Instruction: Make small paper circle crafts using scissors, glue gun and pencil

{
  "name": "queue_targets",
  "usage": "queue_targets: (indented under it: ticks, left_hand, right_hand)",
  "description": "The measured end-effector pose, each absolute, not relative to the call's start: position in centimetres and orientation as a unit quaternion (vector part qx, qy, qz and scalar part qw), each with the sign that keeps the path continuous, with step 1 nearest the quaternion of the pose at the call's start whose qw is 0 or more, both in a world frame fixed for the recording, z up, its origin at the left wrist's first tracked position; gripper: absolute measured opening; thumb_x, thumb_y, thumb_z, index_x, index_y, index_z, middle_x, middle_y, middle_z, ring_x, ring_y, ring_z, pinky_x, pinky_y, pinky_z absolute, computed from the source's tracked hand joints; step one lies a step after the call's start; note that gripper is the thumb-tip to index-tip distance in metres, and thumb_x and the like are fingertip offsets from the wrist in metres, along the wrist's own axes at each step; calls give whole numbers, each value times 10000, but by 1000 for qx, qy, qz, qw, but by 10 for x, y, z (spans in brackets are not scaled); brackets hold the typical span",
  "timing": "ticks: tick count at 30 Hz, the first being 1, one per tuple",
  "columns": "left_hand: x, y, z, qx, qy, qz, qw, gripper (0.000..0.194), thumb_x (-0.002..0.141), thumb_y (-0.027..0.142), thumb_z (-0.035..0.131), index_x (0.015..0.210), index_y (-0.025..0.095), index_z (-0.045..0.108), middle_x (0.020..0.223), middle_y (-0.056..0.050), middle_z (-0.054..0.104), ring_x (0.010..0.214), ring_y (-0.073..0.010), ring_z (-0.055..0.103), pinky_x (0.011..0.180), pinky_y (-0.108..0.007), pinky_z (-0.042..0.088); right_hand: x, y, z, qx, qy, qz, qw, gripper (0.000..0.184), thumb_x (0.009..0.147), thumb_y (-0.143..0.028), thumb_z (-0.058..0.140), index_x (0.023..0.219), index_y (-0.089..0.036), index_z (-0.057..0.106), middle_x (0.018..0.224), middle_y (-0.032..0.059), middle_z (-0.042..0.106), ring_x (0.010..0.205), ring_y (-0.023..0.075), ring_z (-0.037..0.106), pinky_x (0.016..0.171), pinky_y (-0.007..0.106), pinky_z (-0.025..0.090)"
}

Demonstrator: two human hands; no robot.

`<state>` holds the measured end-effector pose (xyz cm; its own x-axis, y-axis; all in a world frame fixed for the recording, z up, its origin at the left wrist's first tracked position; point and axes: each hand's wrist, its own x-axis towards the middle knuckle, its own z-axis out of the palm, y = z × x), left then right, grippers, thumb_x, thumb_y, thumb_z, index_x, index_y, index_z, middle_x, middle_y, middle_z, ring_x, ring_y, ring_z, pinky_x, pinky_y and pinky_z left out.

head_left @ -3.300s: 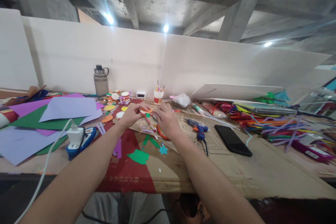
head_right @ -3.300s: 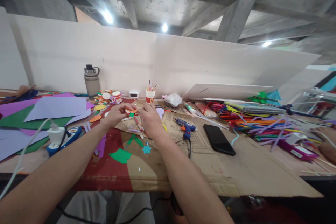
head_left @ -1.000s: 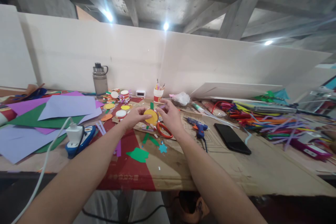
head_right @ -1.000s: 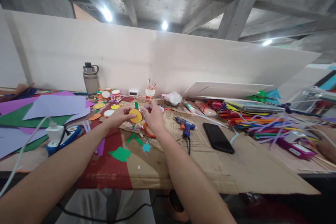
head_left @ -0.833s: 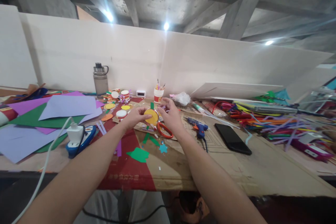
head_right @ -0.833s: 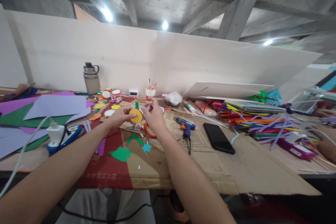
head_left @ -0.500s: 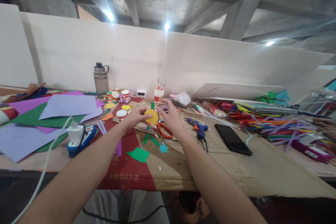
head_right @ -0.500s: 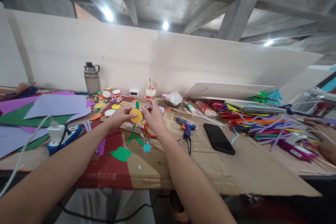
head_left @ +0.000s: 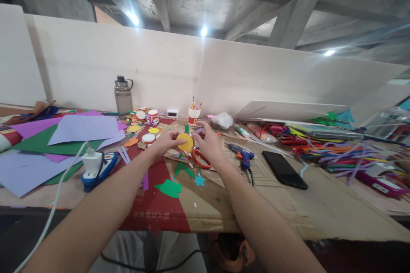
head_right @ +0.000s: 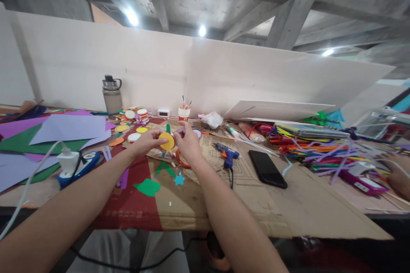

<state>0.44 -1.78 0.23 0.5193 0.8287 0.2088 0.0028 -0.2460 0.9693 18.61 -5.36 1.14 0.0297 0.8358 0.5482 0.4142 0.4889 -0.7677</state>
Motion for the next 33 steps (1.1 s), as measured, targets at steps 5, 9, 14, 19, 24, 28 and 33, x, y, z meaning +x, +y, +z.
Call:
queue_targets:
  ticks: [5, 9, 14, 19, 24, 28, 33]
  left_hand:
    - [6, -21, 6, 689, 324, 385, 522, 368, 656, 390, 771, 915, 142, 690, 877, -65, 700, 762, -183, 662, 613, -274, 554]
    - [6, -21, 6, 681, 333, 390, 523, 358, 639, 378, 784, 897, 144, 698, 859, -71, 703, 745, -199, 667, 610, -298, 556]
    - [6, -19, 2, 662, 321, 405, 543, 357, 598, 334, 819, 880, 149, 704, 868, -79, 709, 742, -210, 672, 593, -298, 556]
    - [4, -18, 1, 645, 320, 412, 558, 351, 635, 377, 800, 870, 137, 695, 863, -84, 711, 732, -198, 669, 572, -277, 552]
    - [3, -16, 2, 621, 333, 437, 560, 430, 641, 410, 793, 951, 132, 688, 898, -92, 709, 702, -188, 662, 507, -250, 522]
    - [-1, -10, 0, 590, 347, 488, 541, 420, 629, 419, 800, 906, 122, 691, 854, -76, 694, 659, -148, 630, 501, -223, 485]
    - [-3, -6, -2, 540, 350, 549, 533, 393, 575, 398, 824, 822, 134, 671, 797, -47, 678, 664, -127, 608, 549, -214, 451]
  right_hand:
    - [186, -52, 11, -470, -665, 213, 540, 400, 813, -234, 559, 1208, -177, 527, 866, 42, 675, 796, 181, 631, 783, 337, 492]
    - [186, -51, 10, -476, -660, 227, 536, 375, 808, -239, 564, 1179, -185, 543, 863, 37, 677, 779, 175, 632, 758, 331, 494]
    - [187, -51, 11, -473, -647, 241, 547, 414, 800, -269, 572, 1203, -186, 527, 877, 36, 674, 769, 169, 624, 752, 331, 490]
    - [191, -47, 13, -470, -602, 243, 598, 387, 815, -393, 553, 1132, -172, 554, 985, 77, 656, 837, 185, 615, 727, 324, 489]
    - [199, -38, 11, -465, -558, 231, 648, 329, 748, -317, 584, 1039, -163, 585, 883, 54, 648, 775, 174, 597, 696, 308, 480]
    - [198, -40, 12, -470, -569, 244, 629, 199, 704, -310, 618, 843, -168, 636, 799, 52, 662, 719, 179, 596, 662, 311, 467]
    - [190, -52, 18, -479, -609, 248, 582, 151, 695, -326, 638, 745, -183, 634, 710, 31, 653, 658, 169, 571, 616, 294, 437]
